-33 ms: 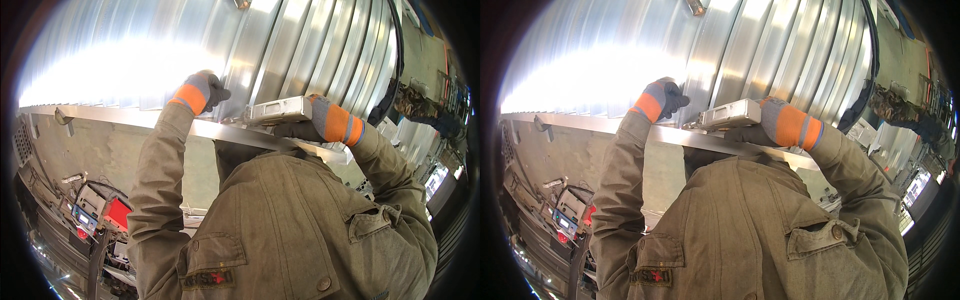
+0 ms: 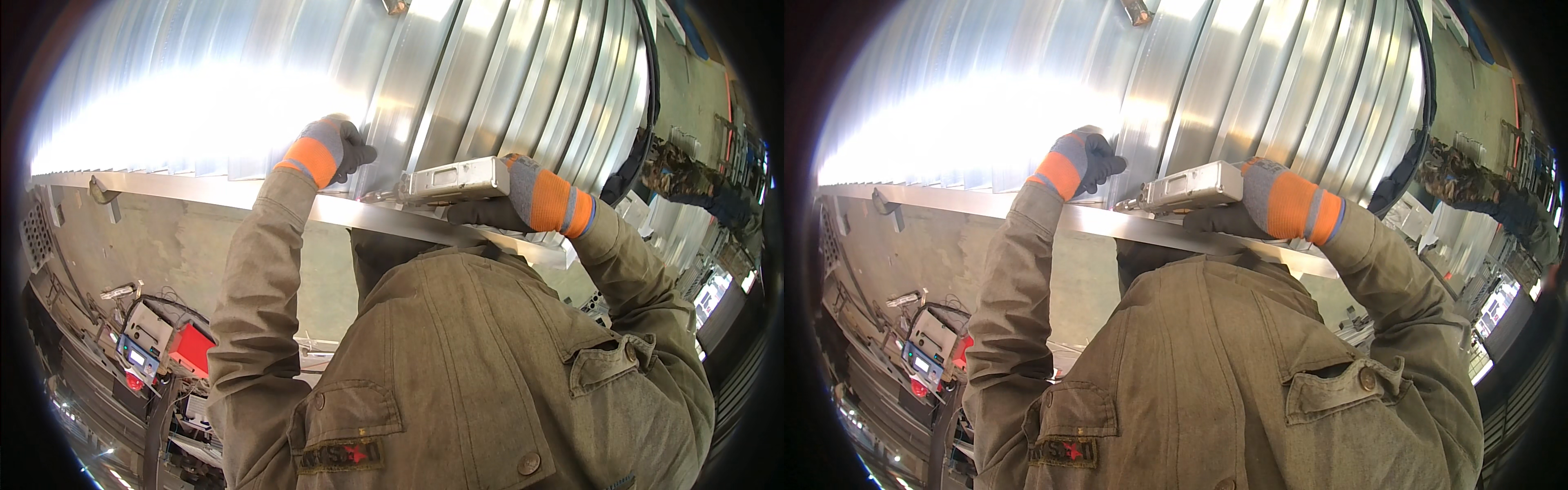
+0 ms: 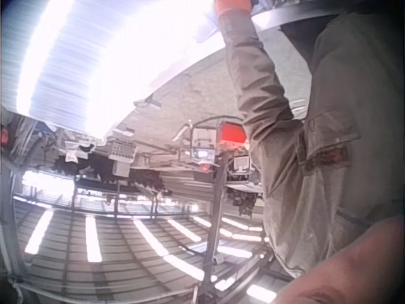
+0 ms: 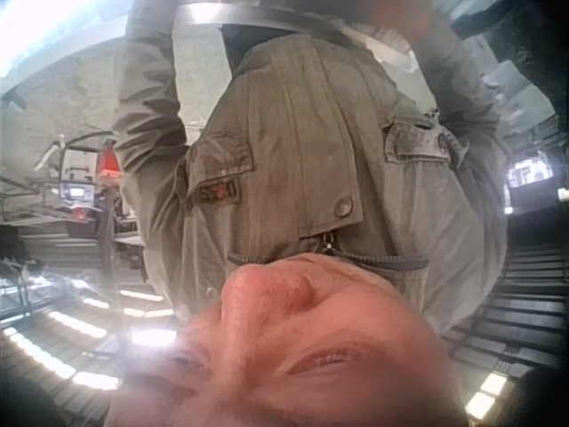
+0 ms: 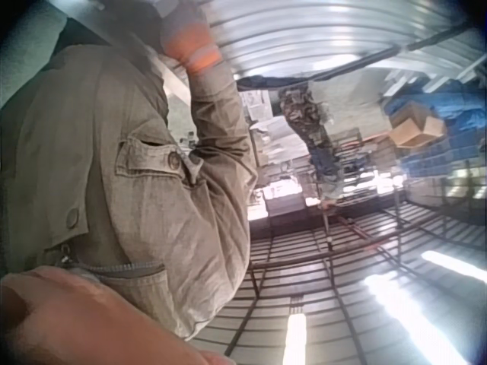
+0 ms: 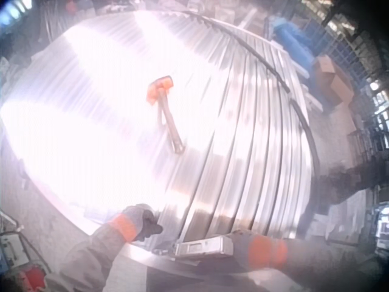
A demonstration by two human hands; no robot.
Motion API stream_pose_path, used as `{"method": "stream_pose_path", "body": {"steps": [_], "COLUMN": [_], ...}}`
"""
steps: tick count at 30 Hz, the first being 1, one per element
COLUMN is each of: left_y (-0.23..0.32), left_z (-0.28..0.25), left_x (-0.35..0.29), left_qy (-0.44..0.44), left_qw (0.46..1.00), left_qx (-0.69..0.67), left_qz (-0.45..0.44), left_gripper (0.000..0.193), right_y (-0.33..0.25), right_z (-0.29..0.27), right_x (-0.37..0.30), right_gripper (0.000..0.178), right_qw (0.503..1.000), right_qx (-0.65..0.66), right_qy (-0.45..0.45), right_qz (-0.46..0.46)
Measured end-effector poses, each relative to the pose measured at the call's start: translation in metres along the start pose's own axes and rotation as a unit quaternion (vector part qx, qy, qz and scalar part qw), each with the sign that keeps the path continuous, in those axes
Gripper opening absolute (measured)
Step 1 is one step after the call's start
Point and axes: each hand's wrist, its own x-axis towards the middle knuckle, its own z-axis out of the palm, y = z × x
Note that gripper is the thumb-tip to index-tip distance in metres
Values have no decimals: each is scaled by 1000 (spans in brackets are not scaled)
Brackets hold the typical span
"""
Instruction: The person welds a metal strip to a curved metal panel using a handheld welding torch, then taps the weld with a rubber mallet. The person repeats this weld-and-tap cycle along the length of the strip.
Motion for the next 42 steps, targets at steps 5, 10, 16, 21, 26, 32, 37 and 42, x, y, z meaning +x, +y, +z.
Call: {"method": "stream_pose_path", "body": {"steps": [5,10,16,21,26,32,37,42], "left_y": [2,8,-2,-6,-4,-6,-1,2], "left_z": [-2,1,2,4,4,4,1,-1], "left_x": [-1,6,4,3,3,4,7,6], "left_qy": [2,13,3,19,25,21,-6,-18], "left_qw": [1000,993,1000,1000,1000,999,1000,999], "left_qx": [17,119,12,-16,-9,-29,21,23], "left_qz": [4,0,0,5,12,6,2,-15], "left_gripper": [36,26,42,37,35,34,34,37], "right_y": [9,4,-12,-14,-7,12,29,34], "right_z": [4,-2,-13,-9,-11,-3,5,10], "right_x": [3,0,-7,-4,-7,-3,-2,0], "right_gripper": [50,50,42,44,45,46,45,46], "right_qw": [997,999,999,994,995,995,992,984], "right_qx": [19,35,-44,52,55,48,106,150], "right_qy": [48,26,28,60,54,43,41,54], "right_qz": [-63,-28,-8,-69,-59,-72,-57,-76]}}
